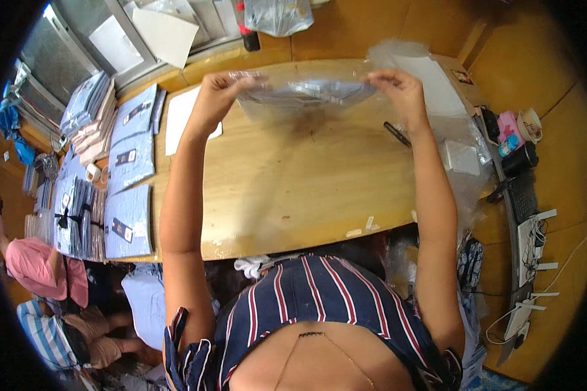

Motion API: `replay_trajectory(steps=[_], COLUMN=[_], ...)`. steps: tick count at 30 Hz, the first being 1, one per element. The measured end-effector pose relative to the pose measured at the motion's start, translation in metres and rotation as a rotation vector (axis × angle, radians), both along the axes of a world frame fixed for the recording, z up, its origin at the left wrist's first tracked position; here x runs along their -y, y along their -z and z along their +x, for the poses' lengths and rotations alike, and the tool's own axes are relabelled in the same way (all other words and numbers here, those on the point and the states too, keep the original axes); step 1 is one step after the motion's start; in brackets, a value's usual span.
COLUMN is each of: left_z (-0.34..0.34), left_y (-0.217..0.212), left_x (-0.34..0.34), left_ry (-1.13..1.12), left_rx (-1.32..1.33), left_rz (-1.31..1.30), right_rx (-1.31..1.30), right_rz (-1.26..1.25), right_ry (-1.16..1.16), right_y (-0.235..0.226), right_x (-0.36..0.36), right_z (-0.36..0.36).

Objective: The person trims excess threads from light blue shirts using a small tool, places the shirts inside plastic bags, and stacks the bagged garments on a table.

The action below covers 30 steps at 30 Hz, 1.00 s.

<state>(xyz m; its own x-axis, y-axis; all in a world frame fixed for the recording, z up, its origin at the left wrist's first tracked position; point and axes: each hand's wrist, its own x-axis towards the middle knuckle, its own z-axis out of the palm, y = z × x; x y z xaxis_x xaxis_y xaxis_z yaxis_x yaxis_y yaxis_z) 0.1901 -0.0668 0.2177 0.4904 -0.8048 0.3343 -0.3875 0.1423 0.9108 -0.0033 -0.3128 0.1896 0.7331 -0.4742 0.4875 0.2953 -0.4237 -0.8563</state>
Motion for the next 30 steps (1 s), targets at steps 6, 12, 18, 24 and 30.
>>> replay_trajectory(steps=[6, 12, 18, 24, 30], left_z=[-0.018, -0.027, -0.038, -0.036, -0.035], left_y=[0.184, 0.173, 0.198, 0.229, 0.231], left_x=[-0.053, -0.057, 0.013, 0.016, 0.015], left_ry=[0.354, 0.314, 0.074, 0.019, 0.005], left_rx=[0.676, 0.376, 1.037, 1.141, 1.139], left_rz=[0.504, 0.669, 0.414, 0.460, 0.454], right_rx=[-0.387, -0.517, -0.948, -0.754, -0.391], right_rz=[-0.561, -0.527, -0.620, -0.386, -0.396], right_ry=[-0.125, -0.093, -0.184, -0.151, -0.009], right_y=[0.167, 0.146, 0.140, 0.179, 0.188], right_x=[-0.024, -0.078, -0.141, -0.161, -0.174], right_z=[-0.059, -0.055, 0.009, 0.008, -0.009])
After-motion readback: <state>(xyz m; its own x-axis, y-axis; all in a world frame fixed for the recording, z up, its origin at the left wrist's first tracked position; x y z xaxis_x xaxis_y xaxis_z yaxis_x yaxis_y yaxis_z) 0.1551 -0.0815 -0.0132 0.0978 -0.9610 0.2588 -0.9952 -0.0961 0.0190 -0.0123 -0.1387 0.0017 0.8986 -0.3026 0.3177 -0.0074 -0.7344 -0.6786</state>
